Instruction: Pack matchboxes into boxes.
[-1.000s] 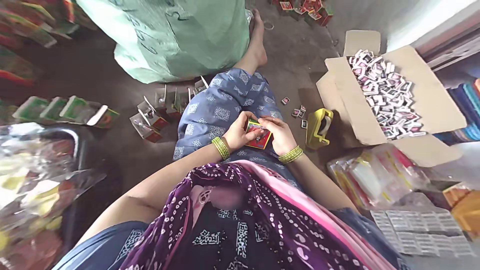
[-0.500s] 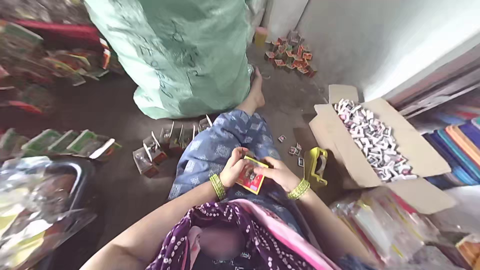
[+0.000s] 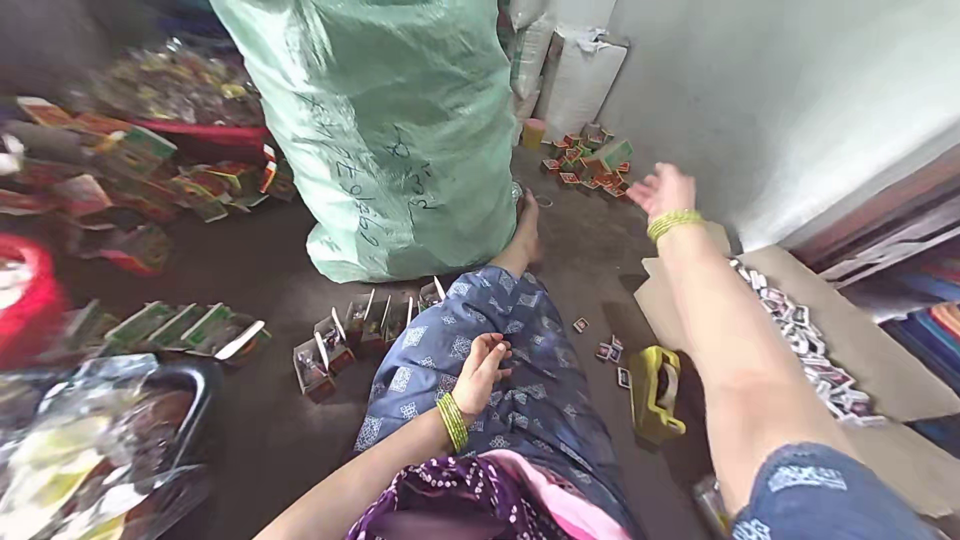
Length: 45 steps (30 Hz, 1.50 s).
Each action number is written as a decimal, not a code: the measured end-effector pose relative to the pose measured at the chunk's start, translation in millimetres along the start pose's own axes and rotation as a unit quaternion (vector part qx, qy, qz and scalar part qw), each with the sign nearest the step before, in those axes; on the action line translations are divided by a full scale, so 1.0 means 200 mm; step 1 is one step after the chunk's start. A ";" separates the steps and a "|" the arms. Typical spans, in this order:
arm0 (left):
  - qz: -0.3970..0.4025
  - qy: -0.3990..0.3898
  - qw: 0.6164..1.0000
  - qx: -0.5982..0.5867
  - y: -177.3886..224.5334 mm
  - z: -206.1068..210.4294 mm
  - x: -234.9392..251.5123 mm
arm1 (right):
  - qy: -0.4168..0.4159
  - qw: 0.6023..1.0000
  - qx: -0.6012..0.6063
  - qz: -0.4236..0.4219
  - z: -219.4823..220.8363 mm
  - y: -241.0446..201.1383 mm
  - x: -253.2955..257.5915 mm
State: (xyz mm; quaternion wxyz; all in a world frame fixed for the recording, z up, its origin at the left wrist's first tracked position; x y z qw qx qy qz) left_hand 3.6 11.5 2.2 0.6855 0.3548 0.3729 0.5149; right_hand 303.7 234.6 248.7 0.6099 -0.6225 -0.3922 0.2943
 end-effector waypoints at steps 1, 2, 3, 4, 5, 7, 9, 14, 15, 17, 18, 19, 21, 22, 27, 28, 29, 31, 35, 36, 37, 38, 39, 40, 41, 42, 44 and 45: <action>0.003 -0.001 1.000 0.002 0.00 0.00 0.00 | 0.008 1.000 0.027 -0.014 0.01 -0.07 0.03; 0.003 -0.003 1.000 0.004 0.01 0.00 0.00 | 0.003 0.999 0.030 -0.022 0.03 -0.11 0.02; 0.002 -0.006 1.000 0.004 0.01 -0.01 0.00 | -0.017 0.999 0.012 -0.027 0.05 -0.11 -0.02; 0.002 -0.008 1.000 0.003 0.01 -0.01 0.01 | -0.048 0.998 -0.020 -0.031 0.09 -0.07 -0.09; 0.002 -0.010 1.000 0.001 0.01 -0.01 0.01 | -0.086 0.994 -0.061 -0.027 0.12 0.00 -0.17; 0.005 -0.017 1.000 0.003 0.01 -0.01 0.01 | -0.176 0.974 -0.143 -0.003 0.18 0.19 -0.38; 0.023 -0.035 0.999 0.022 0.00 -0.02 0.02 | -0.267 0.944 -0.192 0.035 0.23 0.43 -0.60; 0.150 -0.080 0.978 0.125 0.08 -0.05 -0.01 | -0.407 0.884 -0.219 0.069 0.17 0.95 -1.09; 0.181 -0.068 0.970 0.148 0.13 -0.07 -0.01 | -0.423 0.879 -0.214 0.057 0.15 1.02 -1.15; 0.221 -0.022 0.954 0.201 0.23 -0.14 -0.01 | -0.415 0.887 -0.201 0.021 0.10 1.11 -1.24; 0.222 0.009 0.948 0.229 0.27 -0.20 -0.01 | -0.398 0.895 -0.200 -0.008 0.07 1.14 -1.26; 0.216 0.046 0.940 0.260 0.32 -0.27 0.00 | -0.381 0.901 -0.206 -0.037 0.05 1.15 -1.27; 0.187 0.123 0.910 0.348 0.38 -0.42 0.01 | -0.347 0.917 -0.189 -0.057 0.04 1.14 -1.27; 0.177 0.159 0.884 0.402 0.40 -0.50 0.02 | -0.335 0.926 -0.168 -0.049 0.04 1.14 -1.27; 0.047 0.263 0.778 0.569 0.43 -0.82 0.10 | -0.326 0.939 -0.110 0.009 0.07 1.14 -1.28; 0.013 0.263 0.768 0.584 0.42 -0.86 0.12 | -0.327 0.938 -0.116 0.005 0.07 1.14 -1.29; -0.018 0.259 0.756 0.601 0.41 -0.88 0.14 | -0.328 0.937 -0.119 -0.002 0.07 1.14 -1.29; -0.068 0.252 0.735 0.626 0.40 -0.91 0.16 | -0.328 0.937 -0.121 -0.011 0.07 1.15 -1.29; -0.040 0.291 0.729 0.618 0.41 -0.92 0.14 | -0.318 0.941 -0.117 -0.015 0.05 1.17 -1.28; -0.004 0.304 0.732 0.610 0.43 -0.90 0.12 | -0.317 0.941 -0.117 -0.015 0.05 1.17 -1.28; 0.039 0.314 0.734 0.601 0.46 -0.88 0.09 | -0.315 0.941 -0.118 -0.017 0.04 1.17 -1.27; 0.091 0.316 0.735 0.592 0.49 -0.84 0.05 | -0.314 0.941 -0.121 -0.022 0.05 1.17 -1.27; 0.151 0.309 0.735 0.585 0.53 -0.79 0.00 | -0.314 0.940 -0.127 -0.030 0.05 1.17 -1.27; 0.224 0.293 0.728 0.578 0.57 -0.74 -0.05 | -0.316 0.938 -0.137 -0.040 0.05 1.17 -1.28; 0.308 0.264 0.716 0.568 0.61 -0.69 -0.10 | -0.323 0.934 -0.143 -0.046 0.05 1.16 -1.27; 0.383 0.222 0.706 0.553 0.65 -0.63 -0.14 | -0.331 0.933 -0.138 -0.047 0.06 1.15 -1.27; 0.480 0.117 0.703 0.512 0.73 -0.51 -0.22 | -0.342 0.932 -0.116 -0.038 0.08 1.10 -1.28; 0.499 0.057 0.724 0.473 0.76 -0.44 -0.25 | -0.349 0.932 -0.090 -0.030 0.09 1.07 -1.29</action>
Point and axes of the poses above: each hand's wrist, its own x-axis towards the middle knuckle, its own z-axis out of the palm, y = z × x, the point moved 2 cm from there along x, towards the middle knuckle, and after that the axes turned 8 degrees about -x, right-handed, at the moved point
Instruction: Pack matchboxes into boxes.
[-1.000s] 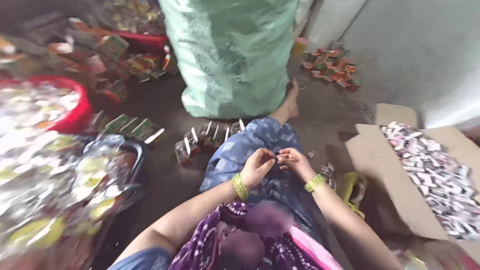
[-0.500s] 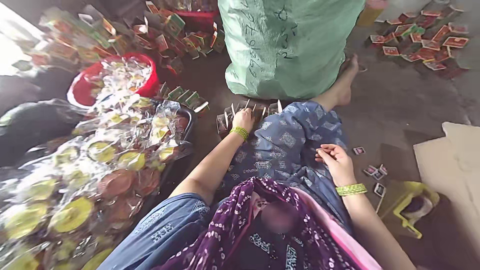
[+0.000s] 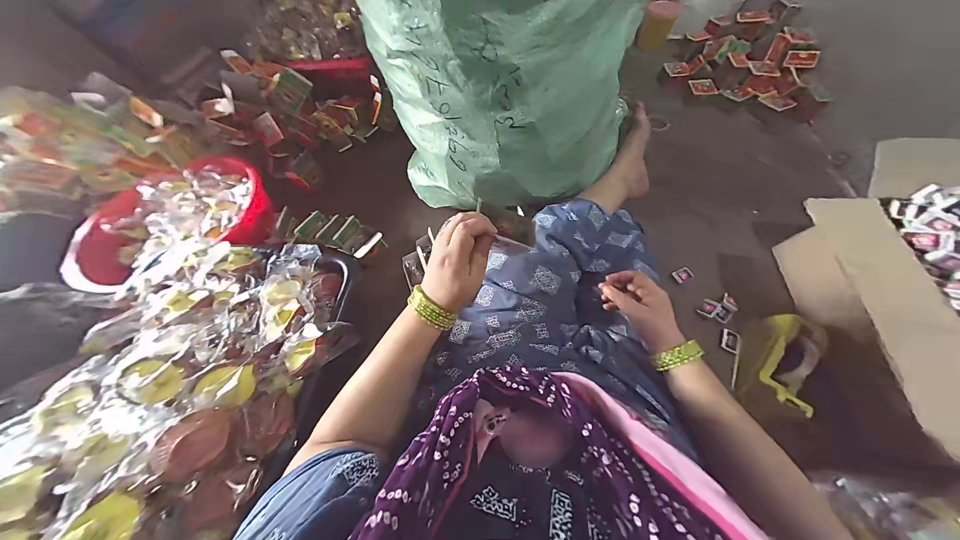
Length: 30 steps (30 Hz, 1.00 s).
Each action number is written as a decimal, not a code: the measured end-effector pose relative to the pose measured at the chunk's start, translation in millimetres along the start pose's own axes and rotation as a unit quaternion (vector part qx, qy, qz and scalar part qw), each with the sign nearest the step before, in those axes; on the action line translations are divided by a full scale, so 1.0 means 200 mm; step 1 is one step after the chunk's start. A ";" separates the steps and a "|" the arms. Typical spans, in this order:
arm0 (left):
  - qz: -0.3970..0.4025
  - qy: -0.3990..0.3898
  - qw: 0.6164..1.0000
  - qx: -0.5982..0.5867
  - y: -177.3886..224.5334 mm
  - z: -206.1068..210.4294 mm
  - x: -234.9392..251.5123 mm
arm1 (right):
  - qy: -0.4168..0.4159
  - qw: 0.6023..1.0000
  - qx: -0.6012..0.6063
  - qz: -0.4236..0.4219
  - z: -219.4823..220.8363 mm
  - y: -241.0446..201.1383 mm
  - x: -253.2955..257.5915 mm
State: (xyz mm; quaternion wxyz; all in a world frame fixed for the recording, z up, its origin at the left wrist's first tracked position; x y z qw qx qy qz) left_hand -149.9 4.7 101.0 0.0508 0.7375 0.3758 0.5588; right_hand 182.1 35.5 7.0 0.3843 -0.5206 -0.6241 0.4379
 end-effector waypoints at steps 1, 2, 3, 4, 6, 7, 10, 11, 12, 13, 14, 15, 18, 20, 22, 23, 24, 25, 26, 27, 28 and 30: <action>0.004 -0.019 0.996 -0.092 0.07 0.02 0.03 | -0.018 0.999 0.044 -0.001 0.01 -0.05 -0.01; -0.014 -0.043 0.979 -0.196 0.13 0.05 0.05 | -0.051 0.994 0.093 0.000 0.03 -0.11 -0.03; -0.046 -0.066 0.950 -0.302 0.18 0.10 0.06 | -0.099 0.985 0.145 -0.002 0.04 -0.18 -0.06; -0.087 -0.091 0.909 -0.398 0.22 0.16 0.07 | -0.158 0.968 0.193 -0.016 0.05 -0.23 -0.09; -0.156 -0.144 0.823 -0.527 0.29 0.29 0.07 | -0.314 0.900 0.297 -0.057 0.06 -0.27 -0.16; -0.176 -0.169 0.787 -0.567 0.32 0.36 0.06 | -0.368 0.866 0.331 -0.069 0.06 -0.27 -0.20; -0.227 -0.194 0.729 -0.616 0.37 0.50 0.03 | -0.414 0.840 0.339 -0.089 0.01 -0.27 -0.30; -0.251 -0.183 0.728 -0.611 0.37 0.54 0.01 | -0.396 0.851 0.334 -0.087 -0.02 -0.27 -0.34; -0.278 -0.169 0.728 -0.604 0.37 0.57 -0.02 | -0.360 0.872 0.323 -0.073 -0.06 -0.26 -0.37; -0.306 -0.159 0.721 -0.601 0.36 0.61 -0.04 | -0.305 0.897 0.317 -0.052 -0.09 -0.26 -0.40; -0.340 -0.151 0.709 -0.599 0.35 0.64 -0.07 | -0.239 0.918 0.314 -0.030 -0.11 -0.25 -0.42; -0.371 -0.152 0.696 -0.595 0.35 0.68 -0.09 | -0.164 0.942 0.294 -0.009 -0.13 -0.24 -0.42; -0.402 -0.224 0.671 -0.582 0.28 0.81 -0.17 | 0.013 0.990 0.143 -0.013 -0.15 -0.16 -0.39; -0.428 -0.234 0.709 -0.509 0.24 0.89 -0.22 | 0.031 0.998 0.035 -0.042 -0.17 -0.09 -0.37; -0.422 -0.243 0.747 -0.453 0.20 0.96 -0.27 | 0.030 0.997 -0.064 -0.038 -0.24 -0.04 -0.33; -0.417 -0.247 0.750 -0.450 0.17 0.97 -0.29 | 0.049 0.993 -0.110 -0.011 -0.30 -0.01 -0.30; -0.413 -0.250 0.749 -0.454 0.15 0.98 -0.31 | 0.076 0.984 -0.158 0.027 -0.37 0.04 -0.26; -0.412 -0.252 0.745 -0.460 0.14 0.98 -0.32 | 0.098 0.969 -0.213 0.072 -0.45 0.11 -0.19; -0.409 -0.255 0.743 -0.465 0.13 0.98 -0.32 | 0.110 0.947 -0.283 0.107 -0.53 0.20 -0.12; -0.405 -0.260 0.740 -0.469 0.13 0.97 -0.32 | 0.111 0.920 -0.357 0.122 -0.60 0.30 -0.05; -0.400 -0.266 0.740 -0.470 0.13 0.97 -0.32 | 0.104 0.893 -0.419 0.130 -0.67 0.40 0.02; -0.389 -0.278 0.749 -0.459 0.12 0.97 -0.32 | 0.076 0.846 -0.496 0.179 -0.75 0.54 0.11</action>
Point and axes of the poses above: each hand's wrist, its own x-axis towards the middle knuckle, its own z-axis out of the palm, y = z × x, the point moved 2 cm from there along x, towards the middle knuckle, and after that the axes turned 8 degrees about -x, right-handed, at the moved point
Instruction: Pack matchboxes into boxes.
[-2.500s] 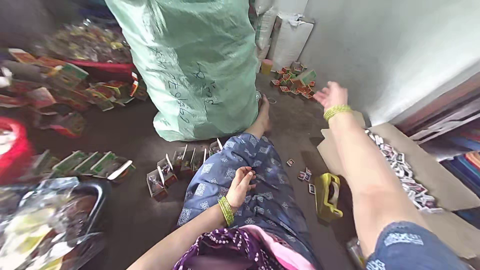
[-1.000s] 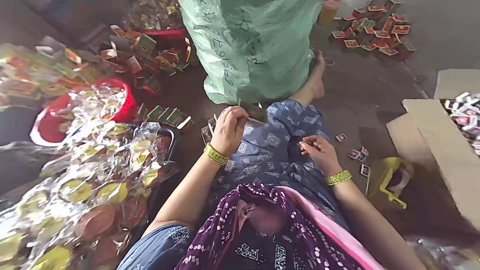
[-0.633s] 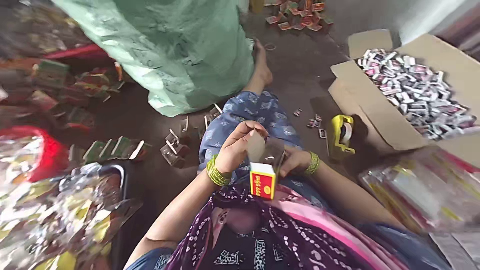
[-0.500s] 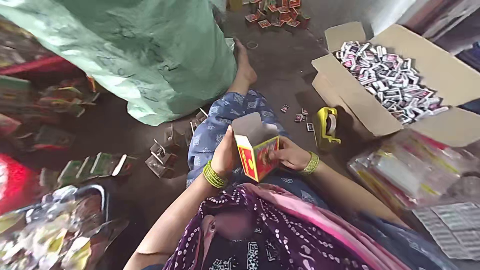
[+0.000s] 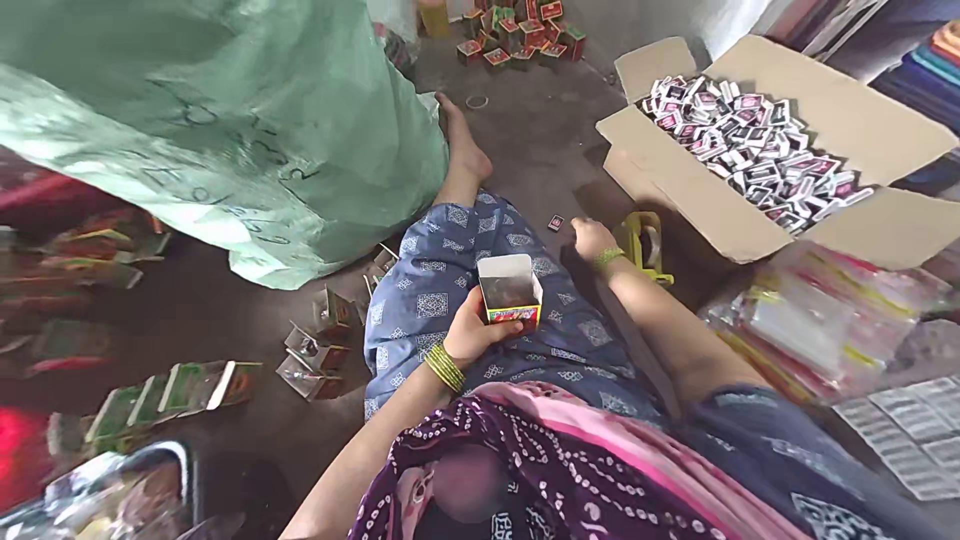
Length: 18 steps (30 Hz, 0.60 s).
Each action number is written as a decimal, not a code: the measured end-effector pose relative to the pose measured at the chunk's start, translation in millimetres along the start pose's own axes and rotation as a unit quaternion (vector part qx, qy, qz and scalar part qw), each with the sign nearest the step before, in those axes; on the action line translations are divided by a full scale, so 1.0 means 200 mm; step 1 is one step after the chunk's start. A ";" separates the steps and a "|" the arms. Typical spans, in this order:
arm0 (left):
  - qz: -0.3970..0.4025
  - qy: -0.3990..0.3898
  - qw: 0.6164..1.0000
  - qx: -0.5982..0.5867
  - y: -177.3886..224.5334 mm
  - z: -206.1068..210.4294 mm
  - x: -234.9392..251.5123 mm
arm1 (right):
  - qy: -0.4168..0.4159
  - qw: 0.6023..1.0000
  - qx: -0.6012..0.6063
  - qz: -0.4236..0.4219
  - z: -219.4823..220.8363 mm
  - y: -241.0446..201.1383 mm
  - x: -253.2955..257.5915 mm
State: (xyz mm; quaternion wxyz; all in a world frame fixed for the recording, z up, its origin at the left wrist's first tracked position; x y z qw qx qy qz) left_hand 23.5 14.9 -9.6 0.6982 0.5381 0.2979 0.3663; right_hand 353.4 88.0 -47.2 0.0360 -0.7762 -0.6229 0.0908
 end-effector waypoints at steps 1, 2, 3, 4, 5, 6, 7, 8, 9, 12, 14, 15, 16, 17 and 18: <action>0.001 -0.001 1.000 0.015 0.00 0.00 0.00 | -0.021 0.999 -0.031 0.022 0.02 0.03 0.04; 0.003 -0.002 1.000 0.030 -0.01 0.00 0.00 | -0.042 0.997 -0.048 0.042 0.04 0.05 0.08; 0.009 -0.005 0.999 0.042 -0.01 0.00 0.00 | -0.060 0.995 -0.053 0.058 0.07 0.08 0.10; 0.017 -0.009 0.998 0.052 -0.01 0.00 0.00 | -0.073 0.994 -0.053 0.068 0.10 0.11 0.13; 0.024 -0.012 0.998 0.061 0.00 0.00 0.00 | -0.086 0.992 -0.052 0.075 0.13 0.13 0.15; 0.029 -0.014 0.997 0.066 0.00 0.00 0.00 | -0.096 0.991 -0.052 0.081 0.15 0.14 0.16; 0.031 -0.015 0.997 0.067 0.00 0.00 0.00 | -0.103 0.990 -0.047 0.086 0.15 0.15 0.16; 0.032 -0.016 0.997 0.065 0.00 0.00 0.00 | -0.105 0.989 -0.043 0.093 0.15 0.15 0.14; 0.035 -0.017 0.997 0.065 0.00 0.00 0.01 | -0.109 0.988 -0.041 0.101 0.14 0.14 0.12; 0.040 -0.022 0.996 0.074 -0.01 0.00 0.01 | -0.089 0.992 -0.031 0.082 0.15 0.14 0.03; 0.048 -0.021 0.995 0.081 -0.01 0.00 0.02 | -0.077 0.995 -0.006 0.055 0.12 0.13 -0.03; 0.050 -0.018 0.995 0.086 -0.01 0.00 0.02 | -0.066 0.996 0.023 0.048 0.08 0.10 -0.07; 0.051 -0.014 0.994 0.093 0.00 0.00 0.01 | -0.041 0.996 0.067 0.044 0.01 0.06 -0.11; 0.053 -0.010 0.993 0.103 0.00 0.00 0.01 | -0.002 0.991 0.125 0.038 -0.05 0.02 -0.17; 0.053 -0.008 0.992 0.112 0.00 0.00 0.00 | 0.045 0.980 0.191 0.031 -0.12 -0.03 -0.24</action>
Point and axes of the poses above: each hand's wrist, its own x-axis towards the middle knuckle, its own z-axis out of the palm, y = z × x, the point moved 2 cm from there along x, towards the middle knuckle, and after that the axes turned 8 degrees about -x, right-handed, at the moved point
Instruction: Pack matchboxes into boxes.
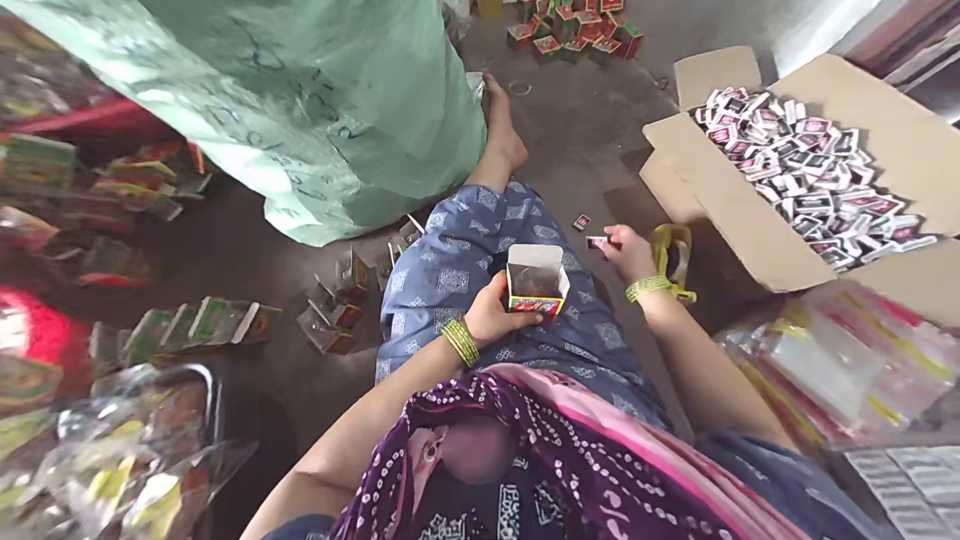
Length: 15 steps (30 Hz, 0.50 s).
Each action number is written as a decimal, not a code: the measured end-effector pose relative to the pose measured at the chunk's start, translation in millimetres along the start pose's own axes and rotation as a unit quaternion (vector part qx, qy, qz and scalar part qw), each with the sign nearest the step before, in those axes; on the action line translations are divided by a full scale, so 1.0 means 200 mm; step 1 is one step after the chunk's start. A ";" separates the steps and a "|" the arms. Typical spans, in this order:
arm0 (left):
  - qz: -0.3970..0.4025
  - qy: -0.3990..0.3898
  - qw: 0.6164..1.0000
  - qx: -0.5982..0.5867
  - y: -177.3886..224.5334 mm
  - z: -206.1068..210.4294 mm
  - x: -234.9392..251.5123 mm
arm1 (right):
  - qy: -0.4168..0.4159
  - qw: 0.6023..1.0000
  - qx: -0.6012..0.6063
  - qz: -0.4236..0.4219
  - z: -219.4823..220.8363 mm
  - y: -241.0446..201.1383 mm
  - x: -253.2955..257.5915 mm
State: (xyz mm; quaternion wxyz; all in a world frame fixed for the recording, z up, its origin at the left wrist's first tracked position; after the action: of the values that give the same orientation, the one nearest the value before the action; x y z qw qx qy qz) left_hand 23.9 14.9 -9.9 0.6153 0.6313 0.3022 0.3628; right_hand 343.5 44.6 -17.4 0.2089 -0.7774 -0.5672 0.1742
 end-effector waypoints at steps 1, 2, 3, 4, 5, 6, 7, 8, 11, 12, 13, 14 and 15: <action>0.002 -0.001 1.000 0.007 0.00 0.00 0.00 | 0.028 0.997 0.066 -0.010 -0.06 -0.08 -0.07; 0.005 -0.001 1.000 0.014 0.00 0.00 -0.01 | 0.053 0.989 0.132 -0.033 -0.12 -0.16 -0.15; 0.007 0.002 1.000 0.018 0.00 -0.01 -0.01 | 0.074 0.976 0.193 -0.062 -0.17 -0.25 -0.22; 0.004 0.007 1.000 0.017 0.00 0.00 -0.01 | 0.082 0.962 0.242 -0.094 -0.22 -0.34 -0.30; 0.000 0.014 1.000 0.016 0.00 0.00 -0.01 | 0.080 0.950 0.274 -0.126 -0.26 -0.43 -0.37; -0.005 0.022 1.000 0.014 0.00 0.00 -0.01 | 0.076 0.942 0.284 -0.162 -0.29 -0.51 -0.44; -0.007 0.031 0.999 0.019 0.01 0.00 -0.01 | 0.072 0.939 0.273 -0.196 -0.30 -0.58 -0.50; -0.006 0.037 0.999 0.031 0.01 0.01 -0.03 | 0.073 0.940 0.246 -0.226 -0.30 -0.63 -0.56; 0.005 0.042 0.997 0.068 0.03 0.01 -0.05 | 0.101 0.941 0.136 -0.294 -0.22 -0.75 -0.66; 0.005 0.045 0.996 0.076 0.04 0.02 -0.06 | 0.114 0.940 0.101 -0.307 -0.18 -0.77 -0.68; 0.007 0.046 0.995 0.085 0.05 0.01 -0.07 | 0.122 0.939 0.066 -0.316 -0.14 -0.79 -0.70; 0.009 0.047 0.995 0.093 0.05 0.01 -0.08 | 0.123 0.938 0.038 -0.322 -0.11 -0.80 -0.71; 0.010 0.048 0.994 0.101 0.06 0.01 -0.08 | 0.119 0.938 0.017 -0.326 -0.08 -0.81 -0.72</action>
State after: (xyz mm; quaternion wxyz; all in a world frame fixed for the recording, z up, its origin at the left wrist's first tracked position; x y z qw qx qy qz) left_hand 15.7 -0.7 -0.3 0.5296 0.6748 0.3598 0.3670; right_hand 178.4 -51.1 85.5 0.3331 -0.5615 -0.7573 0.0121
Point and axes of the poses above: each hand's wrist, its own x-axis towards the middle knuckle, its own z-axis out of the palm, y = z × x, the point moved 2 cm from there along x, towards the middle knuckle, and after that the axes turned 8 degrees about -x, right-handed, at the moved point
